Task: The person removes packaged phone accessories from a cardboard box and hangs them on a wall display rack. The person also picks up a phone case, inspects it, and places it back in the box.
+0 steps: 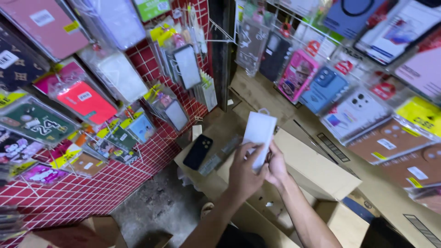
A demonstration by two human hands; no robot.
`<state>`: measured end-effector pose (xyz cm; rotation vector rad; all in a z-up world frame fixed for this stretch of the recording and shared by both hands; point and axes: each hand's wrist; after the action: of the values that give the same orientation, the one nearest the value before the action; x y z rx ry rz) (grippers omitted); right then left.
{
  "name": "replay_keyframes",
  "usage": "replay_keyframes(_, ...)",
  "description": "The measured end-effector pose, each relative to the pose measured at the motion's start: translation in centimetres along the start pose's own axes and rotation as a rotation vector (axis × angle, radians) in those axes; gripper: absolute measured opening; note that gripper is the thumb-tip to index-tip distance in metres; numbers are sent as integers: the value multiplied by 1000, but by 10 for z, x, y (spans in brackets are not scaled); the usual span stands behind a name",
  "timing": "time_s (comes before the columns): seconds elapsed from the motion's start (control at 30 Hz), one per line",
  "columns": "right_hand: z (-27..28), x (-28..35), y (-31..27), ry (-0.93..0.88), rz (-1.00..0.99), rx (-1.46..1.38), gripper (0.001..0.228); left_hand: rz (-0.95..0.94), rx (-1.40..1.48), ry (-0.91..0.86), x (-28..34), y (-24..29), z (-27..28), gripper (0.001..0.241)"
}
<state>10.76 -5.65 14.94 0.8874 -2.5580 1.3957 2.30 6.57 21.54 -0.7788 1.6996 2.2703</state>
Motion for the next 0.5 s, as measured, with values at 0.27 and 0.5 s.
replay_keyframes(0.27, -26, -20, 9, -166, -30, -281, 57, -56, -85, -22, -8, -18, 27, 57)
replay_keyframes(0.5, -15, -35, 28, -335, 19, -404, 56, -76, -51, -6, -9, -31, 39, 57)
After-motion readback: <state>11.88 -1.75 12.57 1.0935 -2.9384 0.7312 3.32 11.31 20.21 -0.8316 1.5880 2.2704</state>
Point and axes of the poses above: each hand's wrist, its own x-axis away from the middle knuckle, its own z-axis out of the back of the hand, y = z × x, and after that the axes turned 14 degrees about x, right-handed
